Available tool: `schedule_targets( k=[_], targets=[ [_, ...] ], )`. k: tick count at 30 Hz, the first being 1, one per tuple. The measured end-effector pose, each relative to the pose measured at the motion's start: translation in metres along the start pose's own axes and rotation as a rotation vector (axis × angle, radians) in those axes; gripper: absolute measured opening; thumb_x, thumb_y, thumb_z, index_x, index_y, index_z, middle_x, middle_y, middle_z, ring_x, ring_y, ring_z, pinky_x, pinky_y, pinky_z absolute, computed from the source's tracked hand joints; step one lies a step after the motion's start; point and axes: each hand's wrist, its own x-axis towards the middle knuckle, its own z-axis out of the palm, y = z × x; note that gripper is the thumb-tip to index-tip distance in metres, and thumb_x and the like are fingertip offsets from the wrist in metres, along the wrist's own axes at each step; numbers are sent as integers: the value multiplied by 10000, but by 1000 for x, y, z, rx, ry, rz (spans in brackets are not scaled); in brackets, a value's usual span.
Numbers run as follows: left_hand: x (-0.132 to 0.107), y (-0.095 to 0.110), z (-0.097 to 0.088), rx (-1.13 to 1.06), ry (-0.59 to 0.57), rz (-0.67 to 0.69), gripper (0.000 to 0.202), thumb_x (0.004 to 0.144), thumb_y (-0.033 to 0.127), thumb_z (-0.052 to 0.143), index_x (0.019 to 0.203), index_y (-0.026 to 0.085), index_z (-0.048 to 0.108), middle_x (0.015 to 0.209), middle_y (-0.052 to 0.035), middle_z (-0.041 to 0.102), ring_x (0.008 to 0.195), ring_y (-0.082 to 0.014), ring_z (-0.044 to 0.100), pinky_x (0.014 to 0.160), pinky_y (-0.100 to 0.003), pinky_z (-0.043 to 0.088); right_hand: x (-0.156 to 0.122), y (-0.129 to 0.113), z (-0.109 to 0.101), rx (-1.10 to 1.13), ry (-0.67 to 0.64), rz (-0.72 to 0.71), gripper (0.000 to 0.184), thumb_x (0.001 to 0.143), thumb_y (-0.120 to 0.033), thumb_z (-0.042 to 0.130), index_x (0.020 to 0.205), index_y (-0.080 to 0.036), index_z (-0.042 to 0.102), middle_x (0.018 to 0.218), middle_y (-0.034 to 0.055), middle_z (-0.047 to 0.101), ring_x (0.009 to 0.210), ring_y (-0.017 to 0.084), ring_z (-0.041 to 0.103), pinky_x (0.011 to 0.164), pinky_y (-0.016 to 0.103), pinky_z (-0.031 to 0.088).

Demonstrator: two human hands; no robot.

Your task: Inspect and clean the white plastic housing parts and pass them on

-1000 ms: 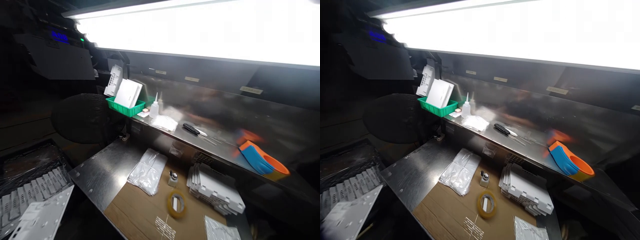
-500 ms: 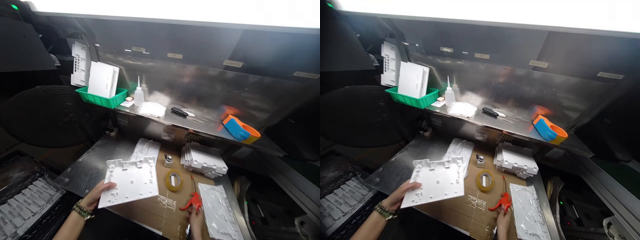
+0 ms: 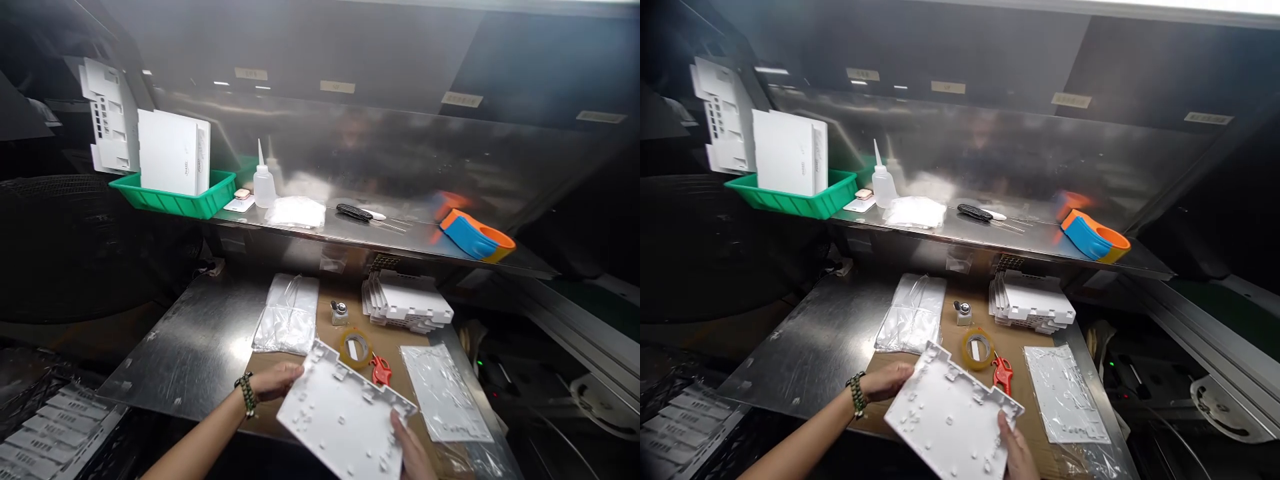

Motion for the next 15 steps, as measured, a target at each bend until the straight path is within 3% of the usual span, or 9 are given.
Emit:
schedule_targets(
  k=[2, 4, 7, 11, 15],
  targets=[
    [20, -8, -15, 179, 110, 38, 367, 980, 487, 612, 1123, 155, 681, 1161, -100, 715, 1083, -254, 682, 976, -506, 548, -8, -14, -14, 55, 108, -12, 966, 665, -651, 857, 1403, -97, 573, 1131, 204, 774, 1197, 396, 687, 1028, 550, 544],
    [39, -18, -32, 374, 231, 73, 360, 961, 412, 663, 1228, 171, 646, 1327, -115, 638, 1213, -292, 612, 1045, -553, 498, -16, -26, -22, 96, 201, -38, 1029, 667, -643, 860, 1479, -121, 504, 1206, 199, 753, 1224, 391, 673, 1048, 553, 542],
    [61, -31, -54, 619, 325, 116, 409, 949, 369, 683, 1310, 190, 610, 1451, -125, 549, 1314, -331, 534, 1092, -598, 449, -30, -35, -19, 160, 285, -92, 1031, 706, -656, 828, 1533, -171, 453, 1313, 182, 708, 1260, 382, 652, 1077, 560, 530],
    [74, -42, -67, 780, 329, 138, 354, 969, 377, 656, 1264, 184, 631, 1342, -114, 619, 1223, -298, 597, 1046, -558, 495, -49, -36, -4, 216, 286, -209, 963, 809, -655, 744, 1572, -180, 399, 1360, 161, 685, 1297, 344, 633, 1113, 534, 509],
    [80, -48, -76, 770, 330, 99, 353, 985, 387, 631, 1269, 178, 618, 1246, -102, 660, 1106, -264, 653, 975, -509, 544, -61, -37, 5, 256, 306, -271, 898, 848, -628, 720, 1563, -175, 417, 1411, 157, 649, 1333, 331, 605, 1140, 515, 486]
  ],
)
